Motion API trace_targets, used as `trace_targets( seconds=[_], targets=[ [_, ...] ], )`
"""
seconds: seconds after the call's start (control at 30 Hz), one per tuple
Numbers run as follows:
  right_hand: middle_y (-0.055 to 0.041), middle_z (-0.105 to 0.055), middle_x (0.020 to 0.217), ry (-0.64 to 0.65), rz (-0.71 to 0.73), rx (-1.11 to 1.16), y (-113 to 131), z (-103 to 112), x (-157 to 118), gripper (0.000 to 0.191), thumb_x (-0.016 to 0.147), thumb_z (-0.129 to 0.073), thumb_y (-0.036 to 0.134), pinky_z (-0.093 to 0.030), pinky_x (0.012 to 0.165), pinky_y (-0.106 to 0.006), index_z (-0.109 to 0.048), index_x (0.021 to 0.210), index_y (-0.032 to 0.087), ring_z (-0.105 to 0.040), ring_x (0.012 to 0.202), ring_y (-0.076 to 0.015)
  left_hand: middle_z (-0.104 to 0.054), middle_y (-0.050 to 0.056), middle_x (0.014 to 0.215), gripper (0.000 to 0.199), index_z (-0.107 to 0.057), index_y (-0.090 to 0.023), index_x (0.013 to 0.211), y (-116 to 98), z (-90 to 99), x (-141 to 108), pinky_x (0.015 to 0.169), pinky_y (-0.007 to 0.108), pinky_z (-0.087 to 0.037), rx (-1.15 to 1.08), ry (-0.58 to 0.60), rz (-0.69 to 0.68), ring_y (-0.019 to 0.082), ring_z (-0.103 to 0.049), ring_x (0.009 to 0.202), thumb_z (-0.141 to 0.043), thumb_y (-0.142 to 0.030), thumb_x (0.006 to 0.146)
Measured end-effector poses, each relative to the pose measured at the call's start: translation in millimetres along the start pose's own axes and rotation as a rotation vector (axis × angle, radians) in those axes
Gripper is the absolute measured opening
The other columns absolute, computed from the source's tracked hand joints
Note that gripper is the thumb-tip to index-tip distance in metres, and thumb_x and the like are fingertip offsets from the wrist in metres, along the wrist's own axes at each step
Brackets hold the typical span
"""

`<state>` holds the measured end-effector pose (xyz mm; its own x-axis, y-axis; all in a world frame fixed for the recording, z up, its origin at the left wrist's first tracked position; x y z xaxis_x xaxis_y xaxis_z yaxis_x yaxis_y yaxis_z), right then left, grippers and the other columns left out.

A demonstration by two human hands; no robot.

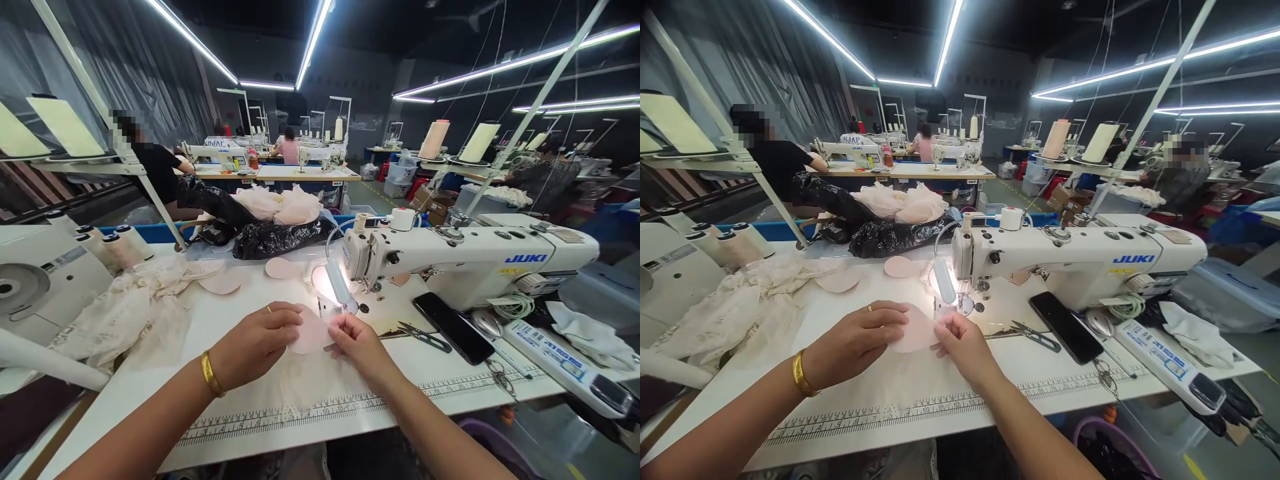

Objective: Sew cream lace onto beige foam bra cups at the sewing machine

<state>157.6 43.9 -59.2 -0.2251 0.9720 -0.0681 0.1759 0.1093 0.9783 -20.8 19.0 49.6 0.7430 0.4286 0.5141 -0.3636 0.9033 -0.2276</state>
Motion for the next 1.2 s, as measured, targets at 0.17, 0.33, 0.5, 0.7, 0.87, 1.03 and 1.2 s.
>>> trace_targets(
  seconds=[0.17, 0.33, 0.5, 0.7, 0.87, 1.03, 1.2],
  targets=[
    [0.0026, -0.063, 0.071, 0.025, 0.038, -0.19, 15, -7, -12, 0.032, 0.089, -0.07, 0.051, -0.05, 0.066, -0.03, -0.063, 0.086, 0.021, -0.067, 0.069, -0.0179, -0.061, 0.008, 0.144, 0.036, -0.066, -0.028, 0.126, 4, 9.1, 12, 0.112, 0.051, -0.044, -0.106, 0.134, 0.211, 0.029, -0.054, 0.135, -0.053, -0.019, 0.094],
    [0.002, -0.064, 0.072, 0.282, 0.123, -0.516, 57, -32, -37, 0.016, 0.096, -0.061, 0.03, -0.045, 0.062, -0.027, -0.066, 0.083, 0.022, -0.062, 0.067, -0.0159, -0.065, 0.009, 0.136, 0.072, -0.055, -0.028, 0.139, 5, -21.2, 30, 0.104, 0.046, -0.048, -0.449, 0.377, 0.408, 0.033, -0.057, 0.128, -0.084, -0.038, 0.074],
    [0.0001, -0.068, 0.076, 0.199, 0.42, -0.862, 106, -25, -44, 0.014, 0.099, -0.059, 0.028, -0.043, 0.063, -0.029, -0.068, 0.089, 0.024, -0.061, 0.068, -0.0176, -0.054, -0.005, 0.072, 0.022, -0.053, -0.022, 0.079, 10, -34.6, 40, 0.059, 0.025, -0.04, -0.616, 0.466, 0.417, 0.014, -0.051, 0.065, -0.07, -0.036, 0.082],
    [-0.0086, -0.076, 0.095, -0.085, 0.986, -1.18, 112, -29, -48, 0.027, 0.101, -0.045, 0.014, -0.05, 0.07, -0.033, -0.07, 0.099, 0.024, -0.067, 0.083, -0.0217, -0.047, -0.003, 0.057, 0.028, -0.046, -0.022, 0.064, 5, 20.5, 43, 0.078, 0.035, -0.039, 0.108, -0.076, 0.166, 0.017, -0.044, 0.065, -0.055, -0.023, 0.09],
    [-0.0052, -0.075, 0.098, 0.148, 0.922, -1.303, 60, -22, -17, 0.034, 0.1, -0.04, 0.01, -0.047, 0.069, -0.032, -0.069, 0.093, 0.025, -0.063, 0.079, -0.0196, -0.061, -0.001, 0.07, 0.019, -0.059, -0.022, 0.079, -5, -9.3, 22, 0.082, 0.039, -0.038, 0.471, 0.097, 0.054, 0.018, -0.049, 0.063, -0.053, -0.023, 0.098],
    [-0.0017, -0.069, 0.084, 0.339, 0.783, -1.213, 37, 4, 11, 0.027, 0.101, -0.047, 0.019, -0.043, 0.067, -0.029, -0.067, 0.085, 0.025, -0.058, 0.075, -0.0177, -0.065, 0.003, 0.085, 0.014, -0.063, -0.019, 0.101, -5, -45.2, 28, 0.076, 0.037, -0.041, 0.399, 0.2, -0.022, 0.022, -0.056, 0.075, -0.051, -0.013, 0.098],
    [-0.0054, -0.073, 0.104, 0.314, 0.814, -1.239, 38, 25, 19, 0.032, 0.099, -0.044, 0.01, -0.046, 0.071, -0.03, -0.071, 0.102, 0.026, -0.06, 0.089, -0.02, -0.06, 0.004, 0.075, 0.021, -0.057, -0.018, 0.078, 23, -88.5, 41, 0.06, 0.033, -0.036, 0.419, 0.324, -0.037, 0.02, -0.05, 0.065, -0.053, 0.003, 0.078]
  ],
)
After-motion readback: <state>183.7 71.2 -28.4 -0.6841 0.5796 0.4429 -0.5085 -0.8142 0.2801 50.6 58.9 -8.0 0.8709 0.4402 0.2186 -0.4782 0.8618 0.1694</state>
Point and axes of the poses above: each hand's wrist, its own x-axis towards the middle knuckle, its own z-axis out of the back of the hand, y = z × x, the point moved 7 cm from there along x, towards the middle knuckle
